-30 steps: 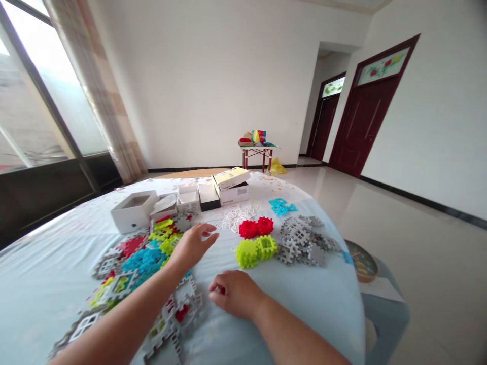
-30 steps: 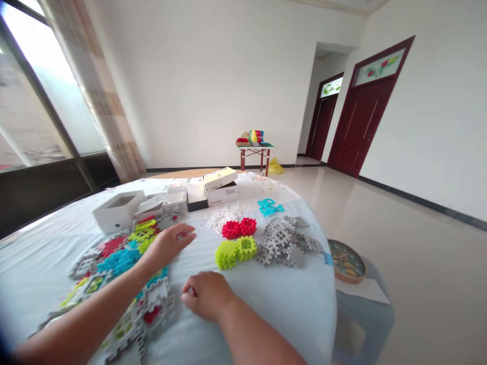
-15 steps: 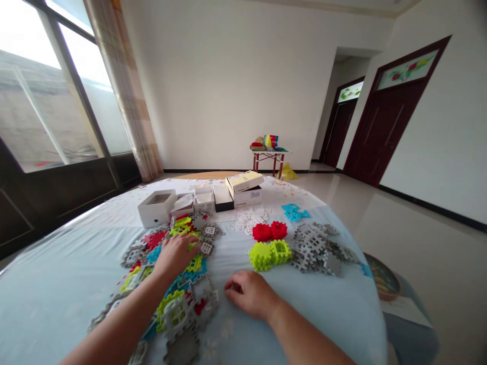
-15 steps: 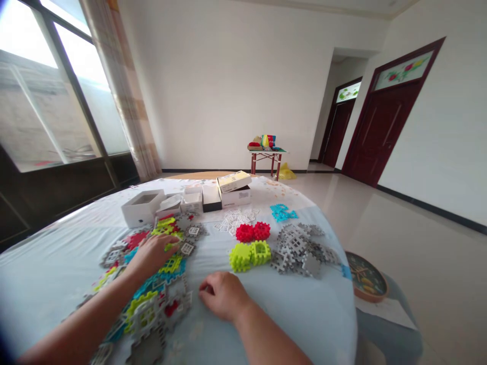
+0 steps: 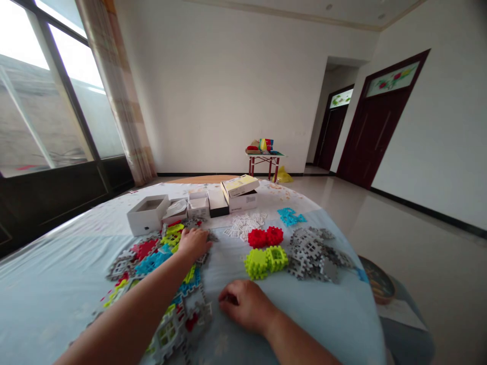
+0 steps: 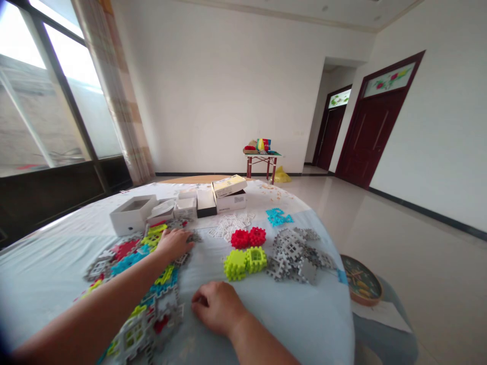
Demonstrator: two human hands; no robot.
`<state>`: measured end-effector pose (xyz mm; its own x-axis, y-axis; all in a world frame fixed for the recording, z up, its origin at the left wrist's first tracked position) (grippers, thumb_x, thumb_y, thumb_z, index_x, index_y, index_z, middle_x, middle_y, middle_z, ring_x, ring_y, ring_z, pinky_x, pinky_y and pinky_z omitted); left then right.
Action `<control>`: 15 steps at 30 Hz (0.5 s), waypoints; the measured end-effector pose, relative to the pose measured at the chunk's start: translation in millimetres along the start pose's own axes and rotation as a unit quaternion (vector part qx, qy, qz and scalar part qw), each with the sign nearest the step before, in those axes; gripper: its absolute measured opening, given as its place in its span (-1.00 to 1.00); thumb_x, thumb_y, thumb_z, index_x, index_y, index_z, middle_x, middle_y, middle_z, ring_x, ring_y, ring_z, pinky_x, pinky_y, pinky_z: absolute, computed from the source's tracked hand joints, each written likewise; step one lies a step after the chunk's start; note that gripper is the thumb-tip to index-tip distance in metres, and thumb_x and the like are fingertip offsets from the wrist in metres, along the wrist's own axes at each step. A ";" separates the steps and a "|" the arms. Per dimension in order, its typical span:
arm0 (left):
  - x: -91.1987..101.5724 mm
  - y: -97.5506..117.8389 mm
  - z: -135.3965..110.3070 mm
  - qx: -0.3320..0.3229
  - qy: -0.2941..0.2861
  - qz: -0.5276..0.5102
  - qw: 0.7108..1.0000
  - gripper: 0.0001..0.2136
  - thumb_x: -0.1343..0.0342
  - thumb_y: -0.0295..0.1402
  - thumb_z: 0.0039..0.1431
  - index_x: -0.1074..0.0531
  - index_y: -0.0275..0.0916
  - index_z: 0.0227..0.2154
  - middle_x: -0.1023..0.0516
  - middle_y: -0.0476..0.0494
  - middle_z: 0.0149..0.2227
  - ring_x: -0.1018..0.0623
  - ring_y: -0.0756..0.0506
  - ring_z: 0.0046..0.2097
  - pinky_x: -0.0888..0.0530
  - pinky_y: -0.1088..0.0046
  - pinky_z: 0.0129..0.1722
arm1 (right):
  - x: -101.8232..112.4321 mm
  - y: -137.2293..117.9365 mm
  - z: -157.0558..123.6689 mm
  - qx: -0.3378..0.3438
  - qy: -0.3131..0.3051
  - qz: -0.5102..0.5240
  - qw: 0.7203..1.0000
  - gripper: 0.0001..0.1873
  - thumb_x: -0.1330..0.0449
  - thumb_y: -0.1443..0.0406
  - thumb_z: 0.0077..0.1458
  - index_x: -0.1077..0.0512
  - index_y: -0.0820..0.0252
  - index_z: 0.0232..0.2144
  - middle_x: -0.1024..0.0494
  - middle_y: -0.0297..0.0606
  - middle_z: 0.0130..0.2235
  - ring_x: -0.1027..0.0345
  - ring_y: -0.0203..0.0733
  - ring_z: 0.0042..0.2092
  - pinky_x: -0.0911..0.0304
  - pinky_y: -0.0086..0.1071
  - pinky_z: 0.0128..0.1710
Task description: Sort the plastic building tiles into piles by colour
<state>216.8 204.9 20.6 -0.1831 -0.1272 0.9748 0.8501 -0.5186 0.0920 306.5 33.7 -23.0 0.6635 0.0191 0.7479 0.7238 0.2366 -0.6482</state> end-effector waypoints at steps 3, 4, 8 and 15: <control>-0.2 -1.9 1.3 0.008 0.003 -0.018 1.000 -0.75 -0.06 -0.27 -0.13 -0.49 -0.22 -0.35 -0.51 -0.31 -0.18 -0.41 -0.31 -0.09 -0.11 0.10 -0.05 | 0.1 0.3 0.3 0.000 -0.006 0.000 1.000 -0.77 -0.09 0.29 -0.03 -0.49 0.17 -0.31 -0.55 -0.27 -0.37 -0.39 -0.27 -0.33 -0.17 -0.52 -0.35; 0.9 -2.7 1.6 0.011 0.004 -0.027 1.000 -0.77 -0.04 -0.28 -0.10 -0.49 -0.22 -0.37 -0.51 -0.30 -0.20 -0.41 -0.29 -0.11 -0.11 0.11 -0.05 | -0.2 0.9 0.3 -0.002 -0.009 0.000 1.000 -0.76 -0.09 0.28 -0.03 -0.49 0.17 -0.31 -0.55 -0.28 -0.37 -0.39 -0.27 -0.34 -0.17 -0.52 -0.35; 10.7 -4.4 4.6 0.020 0.009 -0.086 0.996 -0.73 0.12 -0.27 0.03 -0.47 -0.24 -0.43 -0.53 -0.27 -0.31 -0.44 -0.23 -0.20 -0.17 0.17 -0.09 | -1.2 2.4 0.2 -0.006 -0.010 0.008 1.000 -0.76 -0.08 0.28 -0.02 -0.49 0.17 -0.30 -0.55 -0.29 -0.39 -0.39 -0.30 -0.37 -0.17 -0.53 -0.38; 10.5 -4.1 9.1 0.022 -0.063 -0.243 0.968 -0.70 0.09 -0.15 -0.02 -0.38 -0.25 -0.61 -0.37 -0.06 -0.64 -0.36 -0.05 -0.54 -0.25 0.43 -0.49 | -0.2 0.5 0.2 -0.006 -0.005 -0.001 1.000 -0.77 -0.08 0.29 -0.03 -0.49 0.15 -0.32 -0.54 -0.32 -0.38 -0.36 -0.33 -0.38 -0.16 -0.54 -0.37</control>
<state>215.9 213.4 32.3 -0.5067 0.2279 0.8315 0.6996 -0.4550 0.5510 306.7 34.0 -23.5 0.6595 0.0287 0.7512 0.7279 0.2253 -0.6476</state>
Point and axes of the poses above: each hand's wrist, its own z-axis towards the middle knuckle, its own x-axis out of the back of the hand, y = z × x, the point moved 7 cm from there along z, towards the middle knuckle
